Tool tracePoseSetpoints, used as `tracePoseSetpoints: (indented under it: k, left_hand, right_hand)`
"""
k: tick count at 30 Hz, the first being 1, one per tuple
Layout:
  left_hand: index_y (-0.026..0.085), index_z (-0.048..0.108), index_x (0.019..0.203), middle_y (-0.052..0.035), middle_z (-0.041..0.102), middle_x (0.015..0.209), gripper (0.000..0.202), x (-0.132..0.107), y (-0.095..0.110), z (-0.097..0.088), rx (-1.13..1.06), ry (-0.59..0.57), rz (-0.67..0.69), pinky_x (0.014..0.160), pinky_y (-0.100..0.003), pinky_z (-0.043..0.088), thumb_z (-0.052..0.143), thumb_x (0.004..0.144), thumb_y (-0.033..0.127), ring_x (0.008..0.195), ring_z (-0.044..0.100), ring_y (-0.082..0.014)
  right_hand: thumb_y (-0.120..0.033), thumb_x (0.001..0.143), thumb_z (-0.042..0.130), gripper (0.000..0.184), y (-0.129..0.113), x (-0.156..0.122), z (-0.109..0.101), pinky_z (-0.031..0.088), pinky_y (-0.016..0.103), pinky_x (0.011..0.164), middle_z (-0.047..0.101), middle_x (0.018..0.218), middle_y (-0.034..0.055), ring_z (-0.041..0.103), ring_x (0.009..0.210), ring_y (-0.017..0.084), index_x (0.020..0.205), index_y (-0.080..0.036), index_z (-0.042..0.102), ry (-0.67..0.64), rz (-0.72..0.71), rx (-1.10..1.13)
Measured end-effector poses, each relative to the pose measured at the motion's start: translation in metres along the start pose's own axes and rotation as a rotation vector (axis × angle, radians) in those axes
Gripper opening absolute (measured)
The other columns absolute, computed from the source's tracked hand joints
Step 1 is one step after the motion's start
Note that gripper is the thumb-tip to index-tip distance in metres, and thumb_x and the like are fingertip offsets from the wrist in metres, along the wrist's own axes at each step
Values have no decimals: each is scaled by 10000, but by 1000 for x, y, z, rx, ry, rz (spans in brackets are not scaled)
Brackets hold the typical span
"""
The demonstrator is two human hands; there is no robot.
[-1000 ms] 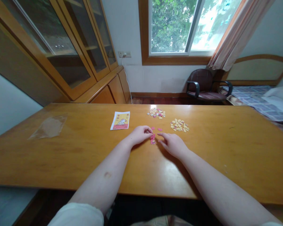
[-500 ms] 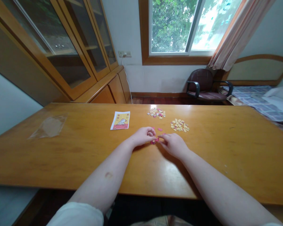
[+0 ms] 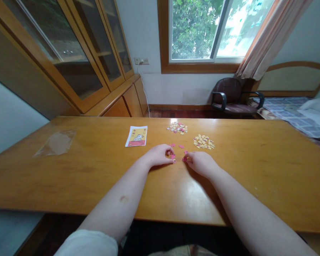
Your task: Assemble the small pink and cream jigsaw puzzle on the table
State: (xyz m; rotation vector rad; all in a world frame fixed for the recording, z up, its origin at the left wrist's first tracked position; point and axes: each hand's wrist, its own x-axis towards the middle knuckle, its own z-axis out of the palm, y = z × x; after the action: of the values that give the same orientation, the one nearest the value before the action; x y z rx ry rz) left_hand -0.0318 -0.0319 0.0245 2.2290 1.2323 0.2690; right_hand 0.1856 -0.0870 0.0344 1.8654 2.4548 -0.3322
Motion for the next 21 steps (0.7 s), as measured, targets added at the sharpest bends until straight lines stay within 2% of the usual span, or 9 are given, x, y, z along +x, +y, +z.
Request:
tracePoseSetpoints:
  k: [6,15,21]
  left_hand:
    - [204,714,932,-35,704,909,324,0,0,2,7,-41,-12,707,-273,472,722,658,377,812,644,-193]
    - [210,700,900,-21,699,877,324,1,-9,1,1,-36,-39,665,-261,460,734,628,383,775,640,-184]
    - [207,693,885,-21,697,877,318,-1,-7,-2,-3,-34,-31,677,-260,466,739,621,379,785,640,-184]
  right_hand:
    - [-333,908,461,312,-3,-3,-3,461,289,680,743,925,104,693,815,234,1059,-252,722,-29,24,-14]
    - [-369,896,507,279,-1,-1,-3,455,278,703,744,947,60,681,849,216,1026,-284,740,-7,-4,27]
    - [-395,888,541,253,3,1,0,444,271,722,736,954,46,668,862,200,1008,-276,730,12,-9,92]
